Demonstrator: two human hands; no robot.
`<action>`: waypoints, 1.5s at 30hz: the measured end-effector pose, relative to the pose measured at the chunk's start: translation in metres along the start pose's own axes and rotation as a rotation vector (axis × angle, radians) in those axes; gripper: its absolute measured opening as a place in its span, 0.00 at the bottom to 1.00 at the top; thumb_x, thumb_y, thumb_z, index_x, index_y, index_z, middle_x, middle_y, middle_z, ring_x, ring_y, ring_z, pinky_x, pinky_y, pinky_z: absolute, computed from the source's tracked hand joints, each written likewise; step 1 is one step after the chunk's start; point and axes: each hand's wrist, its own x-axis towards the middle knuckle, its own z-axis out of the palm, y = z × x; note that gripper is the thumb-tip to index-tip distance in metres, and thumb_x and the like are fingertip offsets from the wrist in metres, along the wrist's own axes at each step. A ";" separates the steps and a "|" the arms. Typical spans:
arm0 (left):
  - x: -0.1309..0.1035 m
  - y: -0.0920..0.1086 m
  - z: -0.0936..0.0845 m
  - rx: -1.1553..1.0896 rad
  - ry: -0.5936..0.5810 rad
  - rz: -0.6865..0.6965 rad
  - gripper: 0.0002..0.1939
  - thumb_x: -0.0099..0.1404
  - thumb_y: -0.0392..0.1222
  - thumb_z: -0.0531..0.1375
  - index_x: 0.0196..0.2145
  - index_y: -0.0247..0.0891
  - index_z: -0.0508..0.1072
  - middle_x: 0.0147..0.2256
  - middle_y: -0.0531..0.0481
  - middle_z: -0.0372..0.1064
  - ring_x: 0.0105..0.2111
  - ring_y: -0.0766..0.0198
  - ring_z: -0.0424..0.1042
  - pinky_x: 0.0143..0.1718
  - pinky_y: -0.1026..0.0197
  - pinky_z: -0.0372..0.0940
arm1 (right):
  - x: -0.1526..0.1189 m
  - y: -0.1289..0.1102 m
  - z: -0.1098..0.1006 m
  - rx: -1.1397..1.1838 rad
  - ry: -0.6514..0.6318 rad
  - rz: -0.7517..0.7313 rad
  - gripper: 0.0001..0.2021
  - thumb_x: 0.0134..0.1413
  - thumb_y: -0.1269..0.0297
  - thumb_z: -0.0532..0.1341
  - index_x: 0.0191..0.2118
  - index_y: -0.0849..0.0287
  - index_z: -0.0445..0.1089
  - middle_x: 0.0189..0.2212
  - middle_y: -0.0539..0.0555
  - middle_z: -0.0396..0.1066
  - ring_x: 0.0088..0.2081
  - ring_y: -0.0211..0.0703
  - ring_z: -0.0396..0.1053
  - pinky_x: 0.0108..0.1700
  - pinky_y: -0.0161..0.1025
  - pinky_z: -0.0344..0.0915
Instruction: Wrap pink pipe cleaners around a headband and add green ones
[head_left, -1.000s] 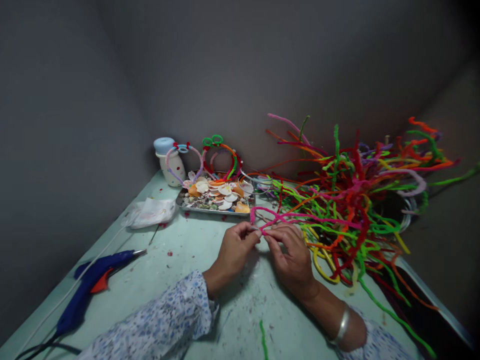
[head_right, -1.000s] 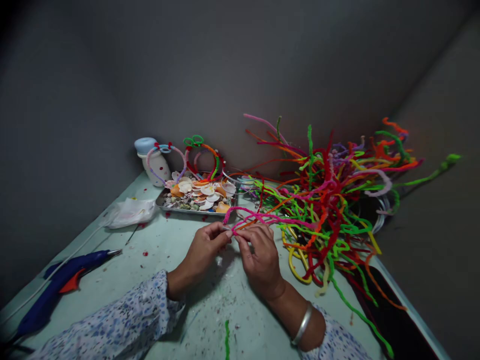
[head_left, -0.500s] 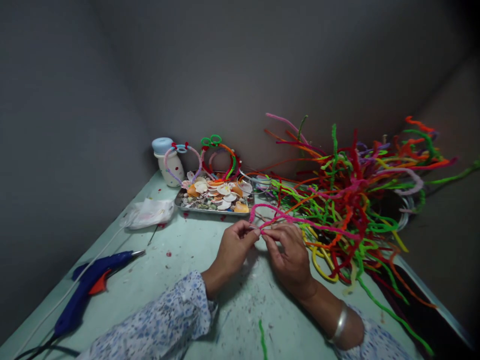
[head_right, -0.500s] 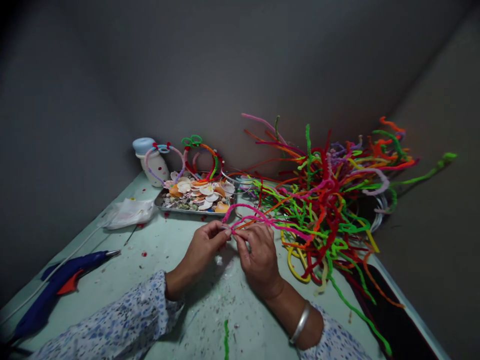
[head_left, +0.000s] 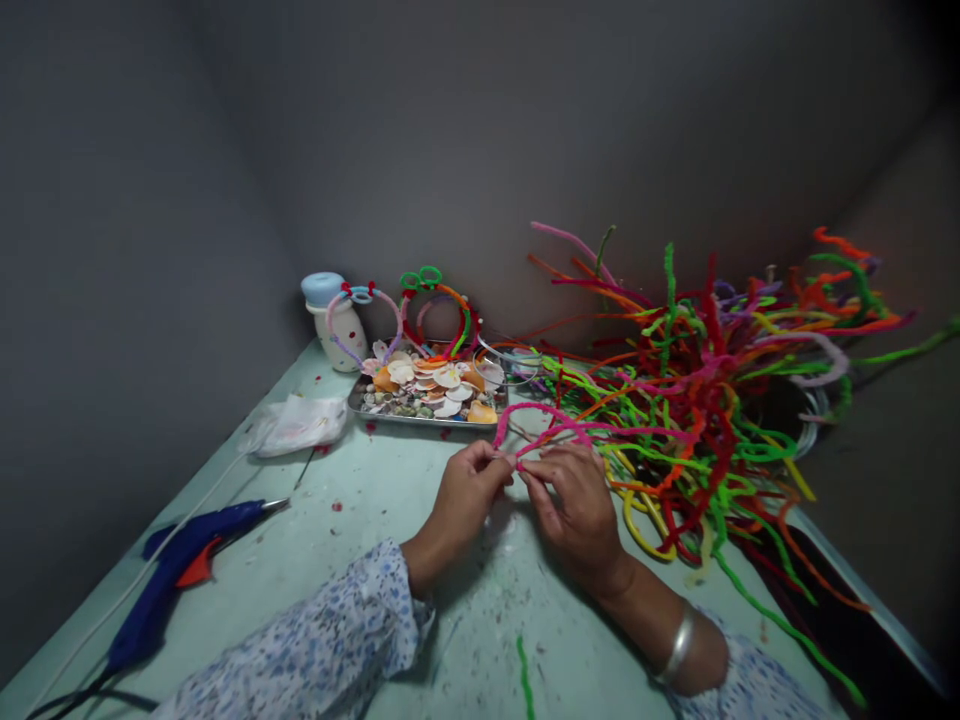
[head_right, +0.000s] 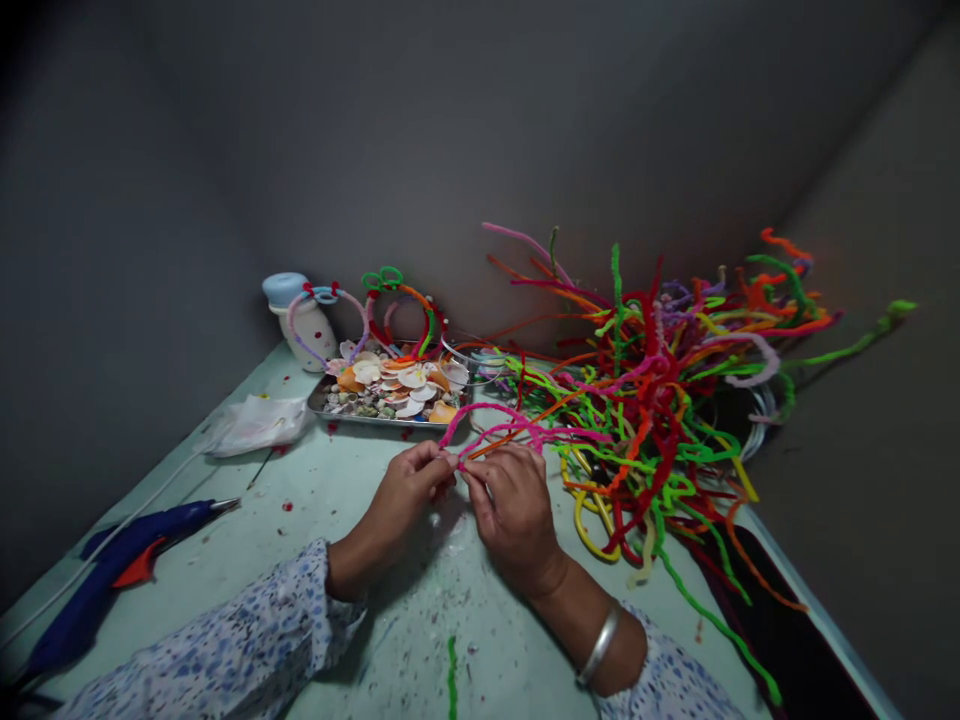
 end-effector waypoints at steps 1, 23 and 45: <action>0.000 0.001 0.000 0.007 0.006 -0.005 0.09 0.57 0.42 0.57 0.22 0.37 0.63 0.19 0.57 0.58 0.20 0.70 0.56 0.23 0.65 0.52 | 0.000 0.000 0.000 -0.008 -0.001 -0.011 0.08 0.55 0.73 0.59 0.41 0.56 0.68 0.32 0.52 0.71 0.38 0.45 0.67 0.46 0.48 0.62; 0.002 -0.002 -0.002 0.052 0.078 -0.083 0.09 0.53 0.39 0.55 0.18 0.38 0.61 0.18 0.56 0.54 0.19 0.69 0.52 0.21 0.64 0.47 | -0.002 -0.002 0.001 -0.089 -0.071 -0.079 0.08 0.56 0.71 0.58 0.42 0.56 0.69 0.32 0.54 0.71 0.40 0.46 0.66 0.48 0.49 0.61; 0.006 0.003 -0.009 0.229 -0.026 0.211 0.10 0.56 0.33 0.57 0.35 0.37 0.76 0.34 0.49 0.67 0.30 0.66 0.64 0.33 0.64 0.59 | -0.003 0.004 0.002 0.041 0.000 0.093 0.08 0.55 0.74 0.58 0.40 0.57 0.68 0.34 0.54 0.71 0.40 0.46 0.66 0.46 0.48 0.60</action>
